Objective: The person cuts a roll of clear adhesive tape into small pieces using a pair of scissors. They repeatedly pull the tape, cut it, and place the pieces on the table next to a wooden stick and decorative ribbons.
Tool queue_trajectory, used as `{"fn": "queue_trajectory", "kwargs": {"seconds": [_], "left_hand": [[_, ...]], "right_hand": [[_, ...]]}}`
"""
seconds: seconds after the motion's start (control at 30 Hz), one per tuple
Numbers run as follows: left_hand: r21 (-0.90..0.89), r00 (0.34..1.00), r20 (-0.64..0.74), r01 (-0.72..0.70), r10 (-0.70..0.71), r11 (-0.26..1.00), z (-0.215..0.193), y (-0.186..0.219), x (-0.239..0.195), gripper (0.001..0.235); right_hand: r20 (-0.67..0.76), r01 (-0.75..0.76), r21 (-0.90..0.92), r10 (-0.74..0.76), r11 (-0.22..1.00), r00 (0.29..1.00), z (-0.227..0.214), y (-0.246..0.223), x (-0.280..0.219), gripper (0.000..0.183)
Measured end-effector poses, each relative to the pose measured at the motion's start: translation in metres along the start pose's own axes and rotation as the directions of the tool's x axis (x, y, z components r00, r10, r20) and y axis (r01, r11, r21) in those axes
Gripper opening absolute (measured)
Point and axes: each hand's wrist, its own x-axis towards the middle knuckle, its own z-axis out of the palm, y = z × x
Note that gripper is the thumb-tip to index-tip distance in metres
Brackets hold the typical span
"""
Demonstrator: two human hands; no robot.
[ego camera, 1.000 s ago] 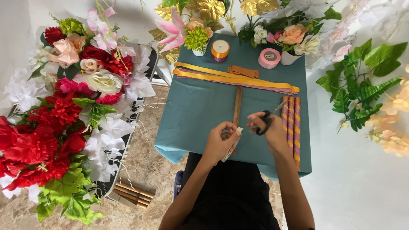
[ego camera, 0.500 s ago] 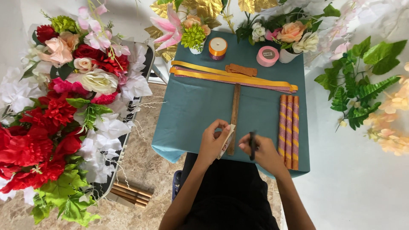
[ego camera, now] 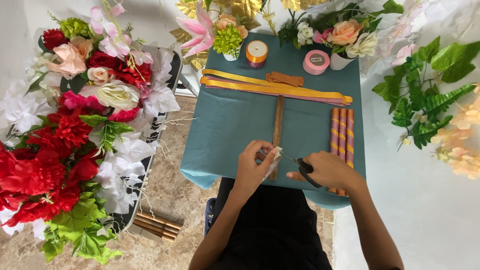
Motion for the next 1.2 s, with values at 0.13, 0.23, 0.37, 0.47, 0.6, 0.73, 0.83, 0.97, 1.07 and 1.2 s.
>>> {"fn": "queue_trajectory", "kwargs": {"seconds": [0.13, 0.23, 0.37, 0.47, 0.6, 0.73, 0.83, 0.97, 1.07, 1.2], "left_hand": [[0.028, 1.0, 0.017, -0.011, 0.011, 1.0, 0.0, 0.003, -0.002, 0.012], [0.017, 1.0, 0.025, -0.004, 0.004, 1.0, 0.0, 0.006, -0.003, 0.012], [0.013, 1.0, 0.028, -0.006, 0.005, 1.0, 0.0, 0.004, -0.003, 0.01], [0.005, 0.999, 0.037, -0.006, 0.006, 1.0, -0.001, 0.005, -0.002, 0.011], [0.0, 0.999, 0.045, 0.0, 0.0, 1.0, -0.001, 0.008, -0.002, 0.011], [-0.018, 0.999, 0.042, 0.014, -0.014, 1.0, 0.0, 0.004, -0.002, 0.013], [-0.041, 0.999, 0.048, 0.027, -0.025, 0.999, -0.002, 0.004, -0.001, 0.012], [-0.07, 0.987, 0.141, 0.086, -0.076, 0.994, -0.009, -0.002, -0.001, 0.014], [-0.067, 0.973, 0.203, 0.123, -0.107, 0.99, -0.017, 0.001, -0.004, 0.015], [-0.068, 0.949, 0.277, 0.173, -0.148, 0.983, -0.022, -0.005, -0.004, 0.019]], "right_hand": [[0.02, 0.02, 0.04, -0.021, 0.999, 1.0, 0.001, 0.002, 0.005, 0.069], [0.029, 0.033, 0.069, -0.035, 0.997, 0.999, 0.004, 0.005, 0.007, 0.069], [0.035, 0.04, 0.083, -0.043, 0.996, 0.998, 0.006, 0.01, 0.011, 0.069], [0.042, 0.043, 0.083, -0.046, 0.996, 0.998, 0.005, 0.012, 0.012, 0.068], [0.042, 0.042, 0.081, -0.046, 0.996, 0.998, 0.002, 0.012, 0.009, 0.067], [0.028, 0.055, 0.104, -0.058, 0.993, 0.998, 0.0, 0.007, 0.005, 0.066], [0.004, 0.047, 0.118, -0.048, 0.992, 0.999, -0.002, 0.001, -0.001, 0.061], [-0.028, 0.037, -0.031, -0.038, 0.999, 0.999, -0.003, -0.006, -0.006, 0.054], [-0.052, 0.024, -0.151, -0.032, 0.988, 0.998, -0.005, -0.017, -0.016, 0.049], [-0.068, 0.003, -0.186, -0.016, 0.983, 0.998, -0.015, -0.037, -0.032, 0.044]]}}
